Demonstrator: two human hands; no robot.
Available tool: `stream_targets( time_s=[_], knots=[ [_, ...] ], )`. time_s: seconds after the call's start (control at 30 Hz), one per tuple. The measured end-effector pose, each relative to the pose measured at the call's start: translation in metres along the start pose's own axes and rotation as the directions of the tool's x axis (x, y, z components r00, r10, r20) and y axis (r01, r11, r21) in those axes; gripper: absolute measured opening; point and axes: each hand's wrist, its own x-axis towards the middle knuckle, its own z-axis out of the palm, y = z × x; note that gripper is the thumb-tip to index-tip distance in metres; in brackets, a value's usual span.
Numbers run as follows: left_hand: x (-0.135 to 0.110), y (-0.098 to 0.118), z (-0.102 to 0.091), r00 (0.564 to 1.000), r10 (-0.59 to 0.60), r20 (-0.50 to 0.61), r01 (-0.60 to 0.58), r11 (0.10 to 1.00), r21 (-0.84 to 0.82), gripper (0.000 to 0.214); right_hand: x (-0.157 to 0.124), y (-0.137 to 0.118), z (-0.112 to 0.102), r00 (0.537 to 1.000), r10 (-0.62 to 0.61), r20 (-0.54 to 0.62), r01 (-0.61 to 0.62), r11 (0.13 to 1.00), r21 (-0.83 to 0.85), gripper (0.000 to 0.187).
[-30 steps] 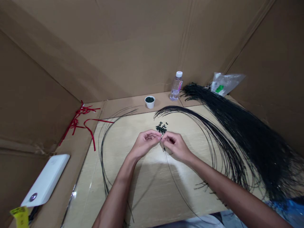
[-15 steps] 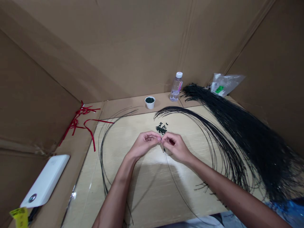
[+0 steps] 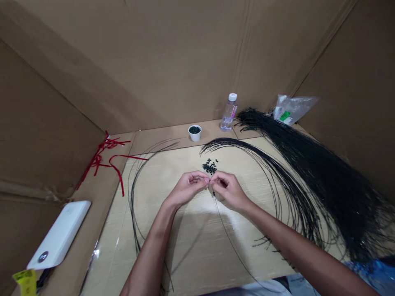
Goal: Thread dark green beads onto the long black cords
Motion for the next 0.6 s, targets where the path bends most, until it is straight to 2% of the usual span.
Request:
stream_targets(
  time_s=[0.2,0.43,0.6],
  knots=[
    [0.0007,-0.0010,0.0005,0.999,-0.022,-0.024,0.021,0.999,-0.043,0.037,-0.0013,0.0004,0.0018,0.999,0.010,-0.031,-0.010,1.000,0.011,0.023],
    [0.0002,0.0001,0.0044,0.994,0.045,-0.102,-0.044,0.999,0.004,0.024,0.0010,0.0037,0.0060,0.992,0.055,-0.113,-0.048,0.997,0.059,0.027],
    [0.0025,-0.0014,0.0052,0.988,0.055,-0.145,-0.049,0.998,0.043,0.018,0.0015,0.0024,0.0048,0.995,0.070,-0.075,-0.066,0.997,0.049,0.020]
  ],
)
